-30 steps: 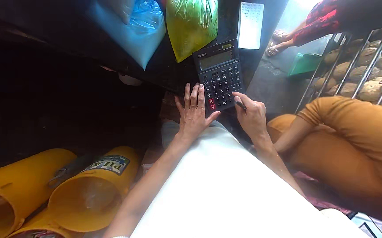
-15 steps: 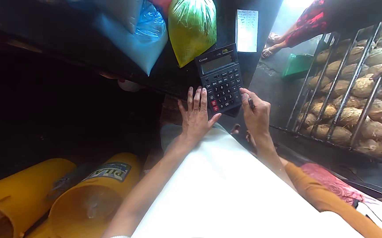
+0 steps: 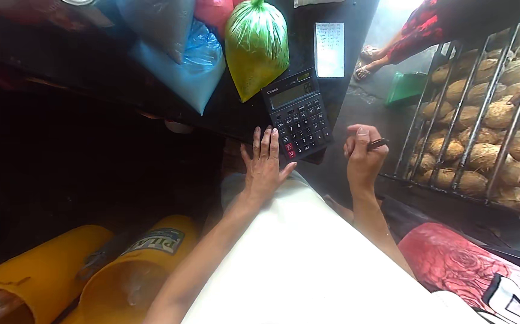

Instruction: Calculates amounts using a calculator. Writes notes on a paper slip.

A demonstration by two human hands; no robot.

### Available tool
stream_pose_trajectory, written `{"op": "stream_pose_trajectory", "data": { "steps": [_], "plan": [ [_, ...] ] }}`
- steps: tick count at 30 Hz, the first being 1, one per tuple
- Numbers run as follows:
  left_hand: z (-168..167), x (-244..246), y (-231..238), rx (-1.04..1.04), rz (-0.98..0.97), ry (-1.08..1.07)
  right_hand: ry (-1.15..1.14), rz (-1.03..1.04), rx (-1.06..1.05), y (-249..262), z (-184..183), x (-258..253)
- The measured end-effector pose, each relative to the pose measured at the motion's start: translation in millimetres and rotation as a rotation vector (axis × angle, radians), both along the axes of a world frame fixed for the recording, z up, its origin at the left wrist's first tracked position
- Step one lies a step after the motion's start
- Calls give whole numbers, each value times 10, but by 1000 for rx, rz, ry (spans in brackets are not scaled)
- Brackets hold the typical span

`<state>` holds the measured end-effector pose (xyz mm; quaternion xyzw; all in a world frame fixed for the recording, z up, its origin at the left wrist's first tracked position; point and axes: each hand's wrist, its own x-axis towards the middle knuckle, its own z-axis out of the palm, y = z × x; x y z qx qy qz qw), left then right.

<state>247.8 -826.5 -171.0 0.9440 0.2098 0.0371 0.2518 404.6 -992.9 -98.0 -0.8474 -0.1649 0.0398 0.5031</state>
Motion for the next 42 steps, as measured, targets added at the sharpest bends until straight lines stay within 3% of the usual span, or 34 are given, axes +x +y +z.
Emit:
{"op": "stream_pose_trajectory", "data": {
  "steps": [4,8,12,16,19,24,28,32,42],
  "plan": [
    [110,29,14,-31,16,23,178,115,364,46,40,486],
    [368,151,24,-103,136,-70,222,69,600,339,3,1071],
    [727,625,145,-77,92,-175,133,95,369,627,-241,1608],
    [892,1361,265,-15,-43,-68,-8,188,29,961,-447,2033],
    [813,1877,277,69,-107,-8,15,295,86,1131,-498,2295],
    [657,2398,184,131,-181,104,27,354,375,1257,-431,2484],
    [570,2557,10,200,-172,177,23,459,225,1295,-571,2572],
    [471,2548,-63,235,-152,201,-46,571,222,1246,-623,2592],
    [464,2607,-139,242,-135,234,-136,531,196,1226,-696,2540]
  ]
}}
